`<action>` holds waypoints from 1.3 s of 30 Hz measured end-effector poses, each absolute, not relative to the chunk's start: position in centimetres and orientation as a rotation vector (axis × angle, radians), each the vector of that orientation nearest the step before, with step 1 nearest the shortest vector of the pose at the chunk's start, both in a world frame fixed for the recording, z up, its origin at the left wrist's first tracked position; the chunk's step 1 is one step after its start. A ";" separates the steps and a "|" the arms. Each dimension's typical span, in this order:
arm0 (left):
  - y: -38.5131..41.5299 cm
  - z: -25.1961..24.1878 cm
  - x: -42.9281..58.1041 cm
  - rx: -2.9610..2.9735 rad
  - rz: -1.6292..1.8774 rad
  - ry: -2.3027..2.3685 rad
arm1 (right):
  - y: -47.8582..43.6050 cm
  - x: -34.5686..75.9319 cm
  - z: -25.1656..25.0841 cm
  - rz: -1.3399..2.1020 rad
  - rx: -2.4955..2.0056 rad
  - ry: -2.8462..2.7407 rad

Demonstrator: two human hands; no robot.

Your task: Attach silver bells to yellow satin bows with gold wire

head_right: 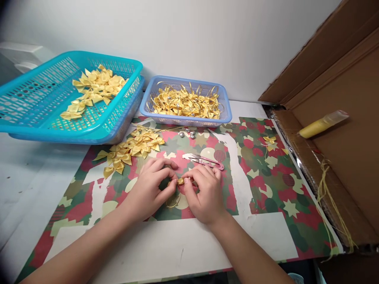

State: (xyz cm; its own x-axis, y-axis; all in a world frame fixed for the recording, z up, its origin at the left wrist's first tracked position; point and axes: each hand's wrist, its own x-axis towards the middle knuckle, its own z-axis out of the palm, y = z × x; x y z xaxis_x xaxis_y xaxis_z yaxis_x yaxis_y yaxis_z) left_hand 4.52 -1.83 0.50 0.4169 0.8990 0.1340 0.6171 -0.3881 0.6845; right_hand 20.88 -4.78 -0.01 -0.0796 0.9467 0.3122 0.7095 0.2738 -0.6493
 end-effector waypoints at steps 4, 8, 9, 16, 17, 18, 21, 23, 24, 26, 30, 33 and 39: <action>-1.8 0.3 4.5 2.160 0.658 1.270 | -4.8 20.6 -0.1 0.431 -1.544 -1.847; -1.9 0.3 4.4 2.176 0.655 1.267 | -4.8 20.3 -0.1 0.400 -1.532 -1.855; -1.9 0.3 4.4 2.180 0.655 1.268 | -4.8 20.3 -0.1 0.380 -1.530 -1.851; -1.8 0.3 4.5 2.195 0.657 1.269 | -5.1 20.2 -0.1 0.354 -1.565 -1.809; -1.8 0.3 4.5 2.197 0.656 1.271 | -5.1 20.1 -0.1 0.366 -1.576 -1.810; -1.8 0.3 4.4 2.199 0.657 1.272 | -5.1 20.1 -0.1 0.371 -1.586 -1.808; -1.8 0.2 4.4 2.211 0.651 1.269 | -4.9 20.0 -0.3 0.386 -1.612 -1.798; -1.8 0.2 4.4 2.217 0.650 1.266 | -4.8 19.9 -0.4 0.394 -1.614 -1.794; -1.9 0.1 4.4 2.220 0.651 1.267 | -4.8 19.9 -0.4 0.393 -1.608 -1.795; -1.9 0.1 4.4 2.226 0.656 1.265 | -4.7 20.0 -0.5 0.373 -1.593 -1.809; -1.8 0.2 4.4 2.240 0.671 1.252 | -4.8 20.0 -0.5 0.324 -1.571 -1.856; -1.8 0.3 4.4 2.241 0.677 1.254 | -4.8 20.0 -0.5 0.294 -1.544 -1.873; -1.9 0.3 4.5 2.218 0.678 1.269 | -4.9 20.1 -0.4 0.198 -1.479 -1.927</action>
